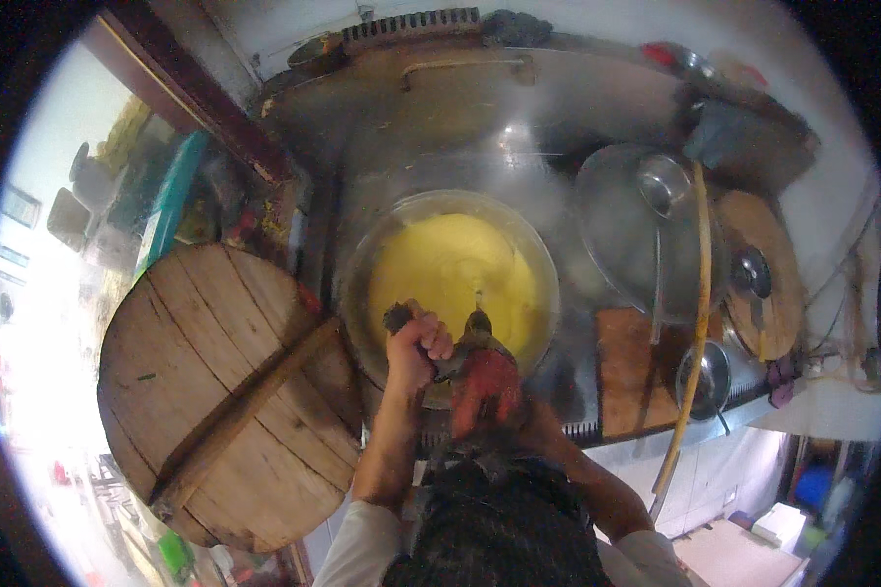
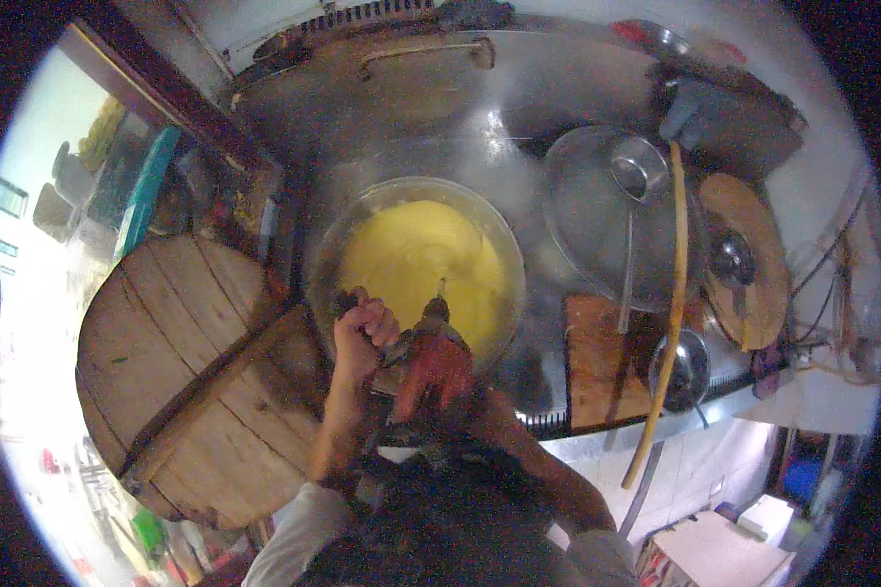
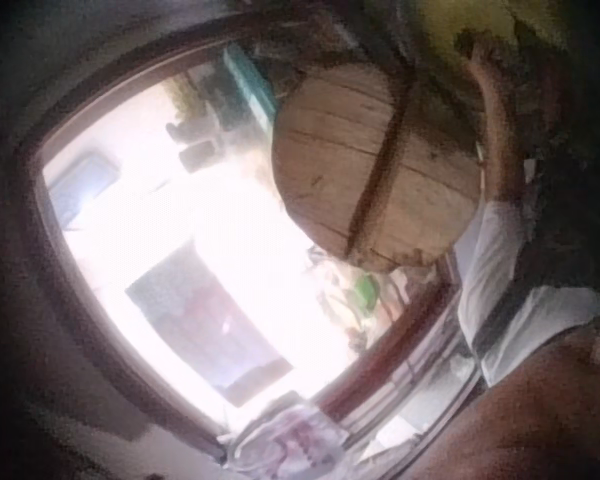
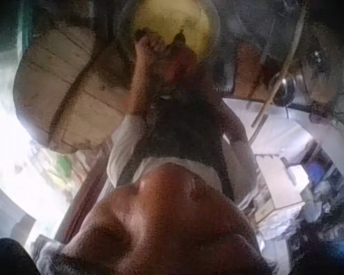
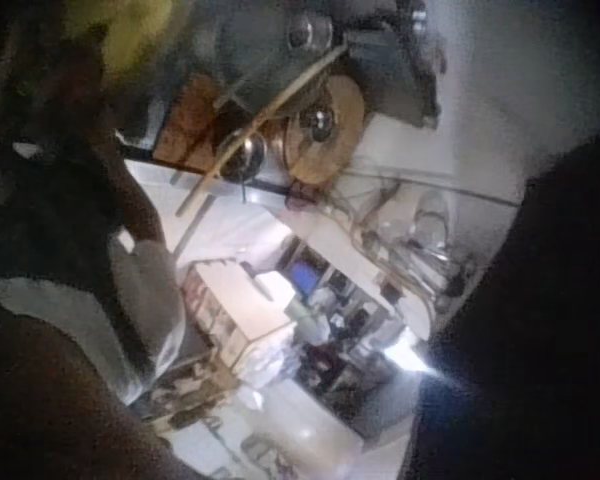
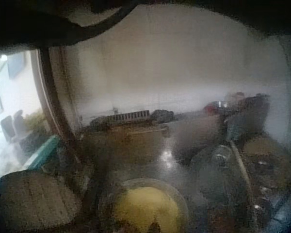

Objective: The person uses a red power drill with a mixing attachment to stir a yellow liquid in a large metal pot. The person holds the drill with both hands, occasionally adjusting the grip or using a hand to scrape the sides of the pot while the drill continues to mix the contents.

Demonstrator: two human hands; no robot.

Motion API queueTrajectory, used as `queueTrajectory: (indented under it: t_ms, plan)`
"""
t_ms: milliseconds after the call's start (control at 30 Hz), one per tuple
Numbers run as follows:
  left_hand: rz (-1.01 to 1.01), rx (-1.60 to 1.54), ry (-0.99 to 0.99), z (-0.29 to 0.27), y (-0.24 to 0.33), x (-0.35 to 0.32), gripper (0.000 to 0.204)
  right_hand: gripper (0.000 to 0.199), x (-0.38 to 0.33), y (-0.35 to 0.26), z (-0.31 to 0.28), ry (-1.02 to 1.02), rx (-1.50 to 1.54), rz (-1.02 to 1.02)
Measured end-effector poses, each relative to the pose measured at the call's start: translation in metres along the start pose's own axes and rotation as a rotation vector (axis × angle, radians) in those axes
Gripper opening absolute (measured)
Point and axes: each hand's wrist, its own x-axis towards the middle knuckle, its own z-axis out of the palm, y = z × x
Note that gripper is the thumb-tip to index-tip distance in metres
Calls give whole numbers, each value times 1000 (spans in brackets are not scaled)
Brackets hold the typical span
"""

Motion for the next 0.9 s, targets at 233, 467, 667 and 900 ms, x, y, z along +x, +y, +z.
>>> queueTrajectory:
  t_ms: [233, 467, 667, 900]
  plan:
    - [-102, -173, 64, -12, -3, -42, 15, 60, -49, 9, 22, -34, -243, -358]
    - [-87, -215, 247, -30, 29, -88, 12, 52, -82, -50, 4, -506, -269, -71]
    - [33, -160, 366, -43, 66, -106, 14, 52, -59, -90, 15, -670, -212, -102]
    - [131, 40, 403, -27, 67, -84, 13, 41, -14, -40, 26, -516, -71, -312]
